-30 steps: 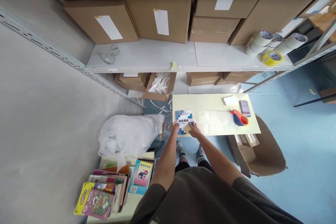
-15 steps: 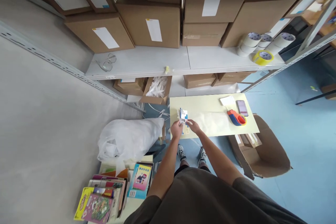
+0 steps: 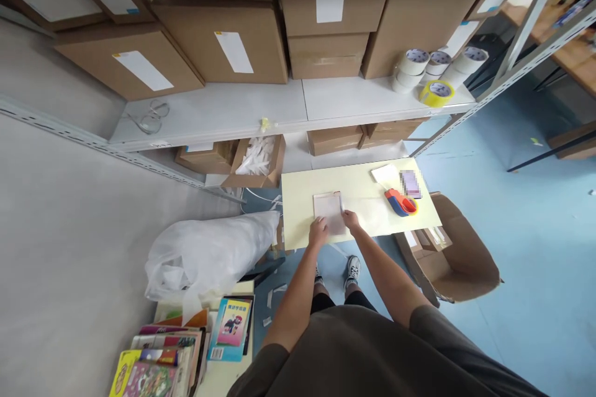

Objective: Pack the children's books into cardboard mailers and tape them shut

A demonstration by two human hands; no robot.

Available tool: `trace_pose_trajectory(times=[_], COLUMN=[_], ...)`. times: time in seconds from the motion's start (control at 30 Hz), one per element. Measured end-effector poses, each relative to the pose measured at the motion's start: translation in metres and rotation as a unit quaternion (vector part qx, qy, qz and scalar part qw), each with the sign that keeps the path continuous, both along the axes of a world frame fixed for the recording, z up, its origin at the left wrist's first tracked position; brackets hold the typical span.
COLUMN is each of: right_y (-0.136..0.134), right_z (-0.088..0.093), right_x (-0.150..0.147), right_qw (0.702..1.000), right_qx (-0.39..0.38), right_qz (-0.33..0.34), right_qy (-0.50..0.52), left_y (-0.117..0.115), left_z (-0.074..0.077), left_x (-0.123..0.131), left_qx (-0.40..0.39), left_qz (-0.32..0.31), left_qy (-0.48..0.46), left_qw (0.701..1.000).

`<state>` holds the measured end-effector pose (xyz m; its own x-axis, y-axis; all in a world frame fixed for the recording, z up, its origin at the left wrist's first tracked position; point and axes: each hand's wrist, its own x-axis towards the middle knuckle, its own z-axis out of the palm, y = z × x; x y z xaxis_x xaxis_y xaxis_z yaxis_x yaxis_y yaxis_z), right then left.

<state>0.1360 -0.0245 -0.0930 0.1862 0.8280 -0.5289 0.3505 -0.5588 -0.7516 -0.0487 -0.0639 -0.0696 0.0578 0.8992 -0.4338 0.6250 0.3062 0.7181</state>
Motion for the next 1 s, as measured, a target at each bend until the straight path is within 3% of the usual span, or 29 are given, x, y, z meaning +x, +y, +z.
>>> trace_pose_trajectory(times=[0.13, 0.2, 0.27, 0.33, 0.43, 0.53, 0.67, 0.83, 1.0], right_y=[-0.001, -0.005, -0.009, -0.013, -0.02, -0.025, -0.028, -0.024, -0.022], right_z=[-0.005, -0.003, -0.001, -0.001, -0.005, -0.011, -0.017, -0.02, -0.021], right_x=[0.017, 0.019, 0.015, 0.009, 0.0, -0.004, -0.011, -0.043, -0.071], right_qw=[0.997, 0.994, 0.991, 0.985, 0.981, 0.984, 0.999, 0.995, 0.965], right_qx=[-0.012, 0.014, 0.041, 0.027, -0.03, -0.04, -0.045, -0.036, -0.027], right_qz=[-0.019, -0.007, 0.048, 0.111, 0.139, 0.114, 0.019, -0.003, -0.031], right_qy=[-0.08, -0.106, -0.119, -0.126, -0.135, -0.13, 0.002, 0.096, 0.259], left_y=[-0.01, -0.015, -0.018, -0.017, -0.01, 0.0, 0.007, 0.007, 0.012], left_z=[-0.014, -0.017, -0.019, -0.022, -0.027, -0.033, -0.035, -0.021, 0.011], left_x=[-0.001, 0.003, 0.007, 0.01, 0.008, -0.003, -0.031, -0.07, -0.079], left_qx=[-0.043, -0.044, -0.032, -0.012, 0.009, -0.019, -0.099, -0.079, 0.005], left_qz=[-0.095, -0.099, -0.087, -0.053, 0.056, 0.168, 0.259, 0.286, 0.24], left_qy=[0.099, 0.115, 0.12, 0.114, 0.082, 0.01, -0.147, -0.22, -0.169], left_qw=[0.99, 0.987, 0.988, 0.992, 0.995, 0.985, 0.949, 0.929, 0.956])
